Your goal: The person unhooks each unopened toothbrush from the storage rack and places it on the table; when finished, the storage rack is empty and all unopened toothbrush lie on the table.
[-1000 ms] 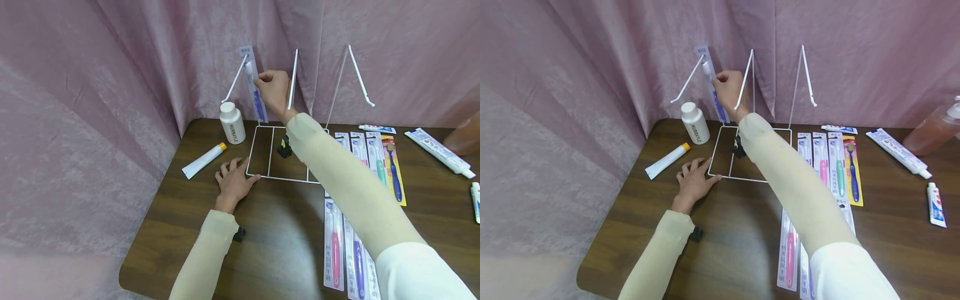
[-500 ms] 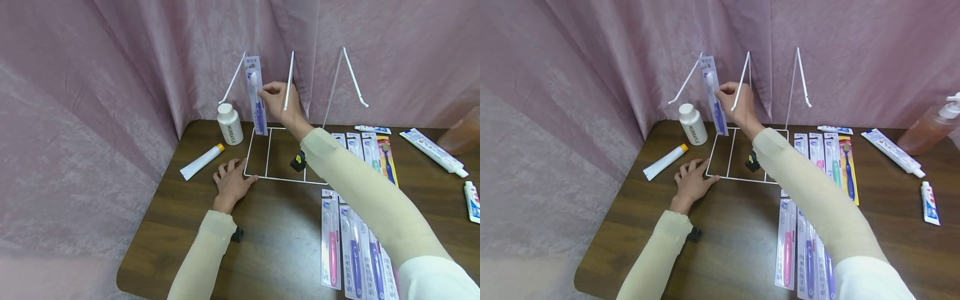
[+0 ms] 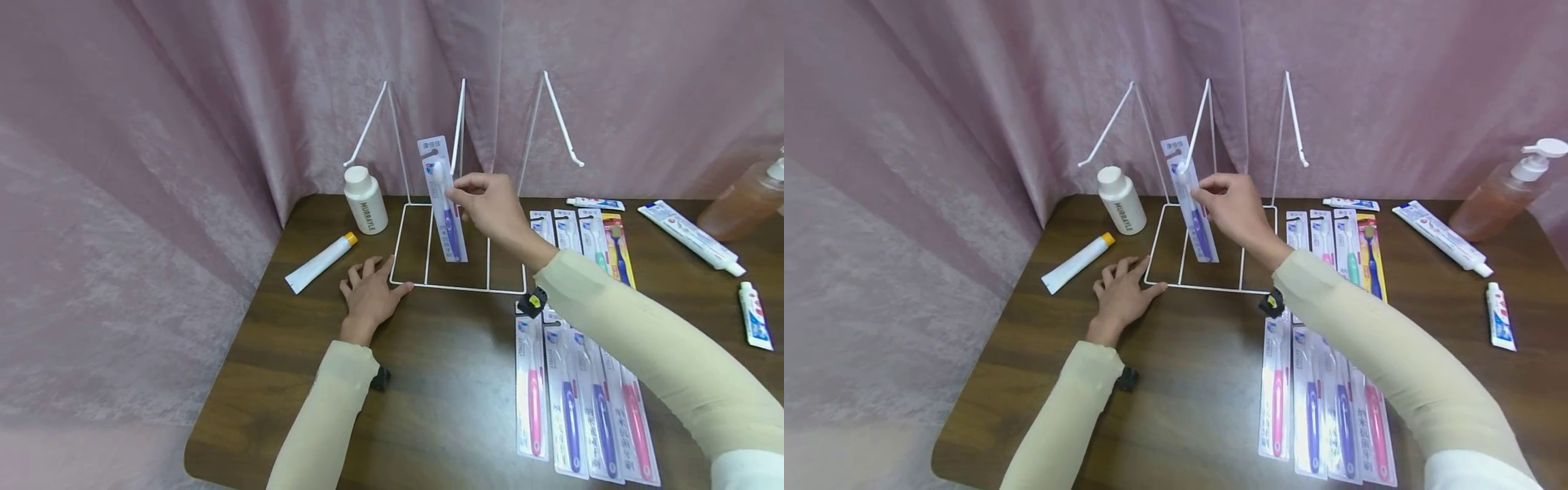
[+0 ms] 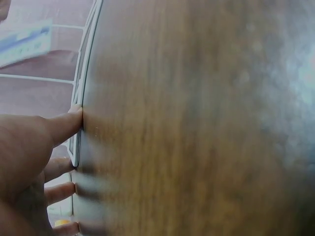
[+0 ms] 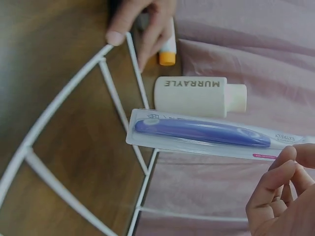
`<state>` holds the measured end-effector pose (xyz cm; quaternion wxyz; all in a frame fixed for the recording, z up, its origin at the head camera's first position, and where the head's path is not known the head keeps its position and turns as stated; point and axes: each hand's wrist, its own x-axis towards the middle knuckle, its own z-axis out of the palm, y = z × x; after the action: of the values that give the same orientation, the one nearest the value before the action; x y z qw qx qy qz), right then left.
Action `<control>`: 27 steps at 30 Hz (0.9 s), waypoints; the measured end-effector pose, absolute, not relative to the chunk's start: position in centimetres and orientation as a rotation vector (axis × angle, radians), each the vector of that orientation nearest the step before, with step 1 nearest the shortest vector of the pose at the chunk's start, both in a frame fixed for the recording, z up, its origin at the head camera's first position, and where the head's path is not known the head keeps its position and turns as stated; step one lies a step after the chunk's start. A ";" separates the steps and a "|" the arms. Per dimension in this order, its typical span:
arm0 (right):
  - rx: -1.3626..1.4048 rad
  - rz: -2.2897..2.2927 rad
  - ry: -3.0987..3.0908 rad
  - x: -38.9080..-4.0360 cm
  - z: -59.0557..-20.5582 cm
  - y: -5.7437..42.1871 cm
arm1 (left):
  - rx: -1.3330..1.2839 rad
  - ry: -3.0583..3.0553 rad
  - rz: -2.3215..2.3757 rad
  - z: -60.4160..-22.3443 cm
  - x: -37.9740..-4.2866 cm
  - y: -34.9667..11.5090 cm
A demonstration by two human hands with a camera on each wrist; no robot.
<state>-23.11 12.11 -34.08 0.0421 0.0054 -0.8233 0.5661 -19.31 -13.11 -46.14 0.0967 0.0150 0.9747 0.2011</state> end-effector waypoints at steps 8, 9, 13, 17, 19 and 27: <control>-0.105 1.769 -2.623 -18.3 -34.9 16.6 | 0.058 2.884 0.601 -46.0 -19.6 -13.1; -0.119 1.782 -2.636 -17.7 -35.2 17.2 | 0.057 2.882 0.599 -46.1 -19.6 -13.1; -0.182 1.801 -2.677 -15.2 -36.1 19.4 | 0.057 2.875 0.586 -46.2 -19.5 -13.1; -0.225 1.746 -2.723 -13.0 -36.7 21.6 | 0.056 2.872 0.585 -46.3 -19.6 -13.3; -0.240 1.718 -2.734 -11.9 -36.8 22.7 | 0.057 2.872 0.589 -46.3 -19.6 -13.3; -0.369 1.661 -2.772 -7.7 -37.2 26.7 | 0.067 2.866 0.605 -46.3 -19.6 -13.2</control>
<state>-7.74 26.66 -37.22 -0.0554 -0.1134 -0.8510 0.5098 -19.60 -13.18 -46.28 0.1055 0.0229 0.9727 0.2054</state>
